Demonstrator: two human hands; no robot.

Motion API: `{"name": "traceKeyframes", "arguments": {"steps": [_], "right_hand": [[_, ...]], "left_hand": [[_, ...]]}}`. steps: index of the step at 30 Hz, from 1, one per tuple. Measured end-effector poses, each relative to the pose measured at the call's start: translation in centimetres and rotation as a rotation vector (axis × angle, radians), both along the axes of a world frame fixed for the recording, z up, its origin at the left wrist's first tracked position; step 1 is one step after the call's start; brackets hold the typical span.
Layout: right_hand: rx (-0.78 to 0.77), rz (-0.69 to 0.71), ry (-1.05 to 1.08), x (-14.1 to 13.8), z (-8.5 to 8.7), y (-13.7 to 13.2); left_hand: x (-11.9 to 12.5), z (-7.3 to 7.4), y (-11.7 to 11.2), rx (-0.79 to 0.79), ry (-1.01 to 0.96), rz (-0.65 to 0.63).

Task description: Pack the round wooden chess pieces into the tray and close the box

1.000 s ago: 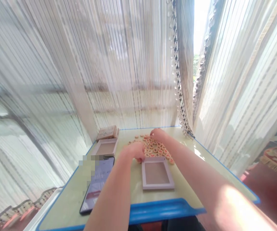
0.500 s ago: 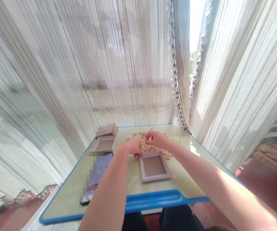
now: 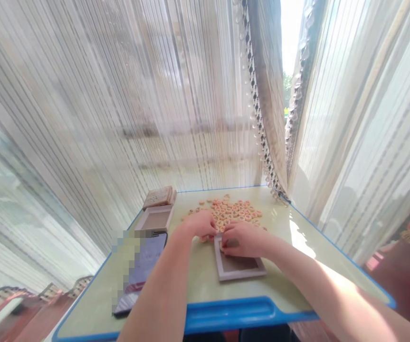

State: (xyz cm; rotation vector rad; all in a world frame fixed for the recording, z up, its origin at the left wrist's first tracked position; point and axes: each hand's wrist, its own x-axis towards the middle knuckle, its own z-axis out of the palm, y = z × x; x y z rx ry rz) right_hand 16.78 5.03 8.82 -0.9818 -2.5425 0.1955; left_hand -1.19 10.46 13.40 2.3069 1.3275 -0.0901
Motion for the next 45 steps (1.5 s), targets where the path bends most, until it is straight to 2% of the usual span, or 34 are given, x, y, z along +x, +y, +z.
{"name": "traceKeyframes", "arguments": {"steps": [8,15,22,29,35,45], "right_hand": [[0.064,-0.08,-0.009,-0.01,-0.53,0.18],[0.006,-0.136,0.026,0.24,-0.27,-0.17],[-0.02,-0.071,0.029,0.19,-0.52,-0.01],[-0.044,-0.091,0.035,0.35,-0.57,0.12],[-0.004,-0.032,0.026,0.38,-0.55,0.1],[-0.003,-0.084,0.036,0.17,-0.76,0.01]], "left_hand": [[0.44,-0.16,0.16,-0.147,-0.069,-0.007],[0.21,-0.06,0.06,-0.272,-0.131,0.031],[0.29,-0.15,0.2,-0.352,-0.151,0.011],[0.2,-0.19,0.26,-0.385,-0.166,-0.013],[0.13,-0.3,0.35,-0.359,-0.186,0.007],[0.15,-0.32,0.15,-0.291,-0.194,0.052]]}}
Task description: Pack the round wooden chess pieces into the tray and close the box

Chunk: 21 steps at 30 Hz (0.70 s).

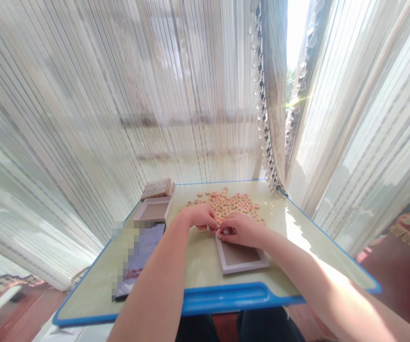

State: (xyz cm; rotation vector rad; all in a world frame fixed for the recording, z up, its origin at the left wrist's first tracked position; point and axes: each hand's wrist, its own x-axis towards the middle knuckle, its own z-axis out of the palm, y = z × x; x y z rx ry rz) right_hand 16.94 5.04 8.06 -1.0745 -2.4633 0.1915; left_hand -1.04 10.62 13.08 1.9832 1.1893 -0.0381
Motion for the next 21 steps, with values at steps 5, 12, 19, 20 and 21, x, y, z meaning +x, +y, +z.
{"name": "traceKeyframes", "arguments": {"steps": [5,12,19,20,21], "right_hand": [[-0.002,-0.03,-0.005,-0.2,0.2,-0.1],[-0.014,-0.03,-0.012,-0.1,0.3,-0.1],[-0.049,-0.123,0.074,0.2,0.4,0.0],[-0.051,-0.142,0.093,0.3,0.4,0.1],[-0.045,-0.161,0.108,0.4,0.5,0.3]], "left_hand": [[0.2,0.1,-0.1,0.037,0.03,-0.007],[0.0,-0.3,-0.1,0.018,0.01,-0.004],[0.6,-1.3,1.4,0.608,0.077,0.286],[0.8,-1.6,1.6,0.737,0.101,0.33],[1.0,-2.0,1.8,0.835,0.113,0.347]]}}
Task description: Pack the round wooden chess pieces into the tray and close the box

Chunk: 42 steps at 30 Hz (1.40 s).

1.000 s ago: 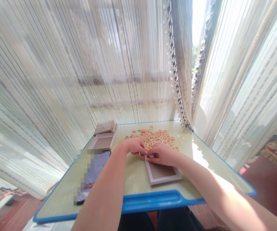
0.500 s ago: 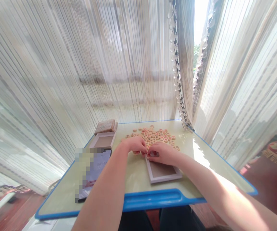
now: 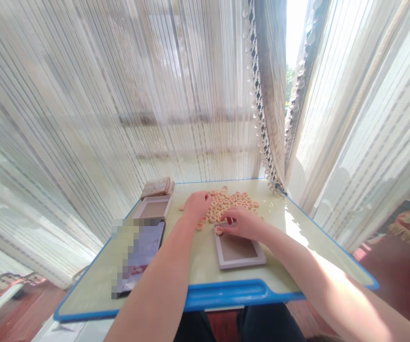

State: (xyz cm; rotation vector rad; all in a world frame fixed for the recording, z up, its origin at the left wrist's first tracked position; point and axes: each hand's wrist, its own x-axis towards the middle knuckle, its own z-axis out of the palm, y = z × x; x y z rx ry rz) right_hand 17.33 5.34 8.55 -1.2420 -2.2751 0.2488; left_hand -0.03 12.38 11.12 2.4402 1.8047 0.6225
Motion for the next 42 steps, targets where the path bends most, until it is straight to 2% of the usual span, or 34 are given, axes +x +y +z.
{"name": "traceKeyframes", "arguments": {"steps": [4,8,11,15,18,22,26,28,32,39,42], "right_hand": [[0.066,-0.102,0.004,0.6,0.2,1.0],[0.125,-0.194,-0.01,1.3,0.2,2.1],[0.105,-0.23,-0.021,1.8,0.1,2.5],[0.082,-0.268,-0.012,1.9,0.1,2.4],[0.084,-0.258,-0.023,1.7,0.1,2.2],[0.091,-0.241,-0.042,1.7,0.3,1.9],[0.094,-0.25,-0.043,2.0,0.4,1.7],[0.099,-0.258,-0.047,2.1,0.5,1.7],[0.092,-0.238,-0.053,2.1,0.3,1.8],[0.072,-0.228,-0.012,2.1,0.1,1.7],[0.077,-0.217,-0.007,2.2,0.1,1.8]], "left_hand": [[1.0,-1.9,0.8,0.099,0.079,-0.092],[1.7,-3.3,2.0,0.05,0.135,-0.111],[1.7,-3.7,2.8,0.009,0.136,-0.123],[1.7,-3.5,3.1,-0.047,0.15,-0.166],[1.7,-3.1,2.7,-0.025,0.138,-0.169],[1.7,-2.5,1.6,0.061,0.131,-0.028],[1.5,-2.3,1.0,0.058,0.197,0.103],[1.4,-2.4,1.2,0.063,0.188,0.074],[1.5,-2.6,1.9,-0.021,0.197,-0.077],[1.8,-1.9,0.9,0.046,0.244,-0.014],[1.9,-1.6,0.6,-0.011,0.234,0.004]]}}
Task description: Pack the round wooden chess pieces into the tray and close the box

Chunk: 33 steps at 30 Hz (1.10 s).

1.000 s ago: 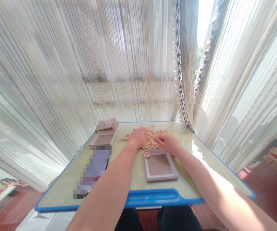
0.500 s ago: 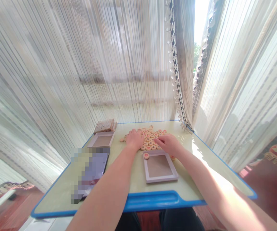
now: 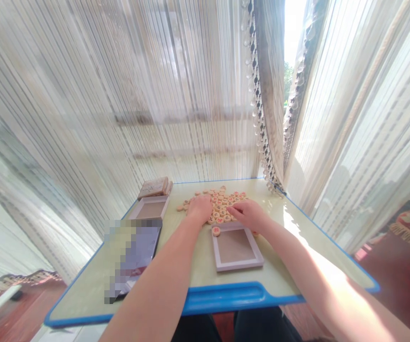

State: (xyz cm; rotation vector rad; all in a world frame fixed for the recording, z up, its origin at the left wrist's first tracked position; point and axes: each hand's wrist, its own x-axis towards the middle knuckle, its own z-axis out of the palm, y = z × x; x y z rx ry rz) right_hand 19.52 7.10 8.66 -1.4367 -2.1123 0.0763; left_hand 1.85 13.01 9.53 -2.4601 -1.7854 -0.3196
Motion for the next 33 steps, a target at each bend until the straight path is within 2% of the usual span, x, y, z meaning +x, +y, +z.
{"name": "traceKeyframes", "arguments": {"steps": [6,11,17,22,26,28,30,33], "right_hand": [[-0.017,-0.011,-0.002,0.1,0.0,-0.1],[0.013,0.013,-0.011,-0.1,-0.2,-0.1],[0.009,0.023,-0.048,-0.2,-0.3,0.0],[-0.014,0.008,-0.046,-0.2,-0.3,0.1],[-0.002,0.025,-0.029,-0.1,-0.6,0.3],[0.013,0.037,0.019,-0.1,-0.7,0.3],[0.045,0.041,0.064,-0.1,-0.7,0.2],[0.11,0.049,0.109,-0.2,-0.7,0.1]], "left_hand": [[-0.3,0.0,0.0,0.004,-0.083,0.014],[-0.3,-0.5,0.3,-0.029,-0.049,-0.105],[0.1,-0.1,0.2,-0.003,-0.096,-0.06],[-0.1,-0.5,0.7,0.023,-0.207,-0.044],[-0.2,-1.0,1.3,0.072,-0.423,-0.127],[-0.2,-0.9,1.2,-0.015,-0.613,-0.147],[-0.2,-0.5,0.9,-0.2,-0.82,-0.192],[-0.5,0.4,0.1,-0.541,-1.036,-0.39]]}}
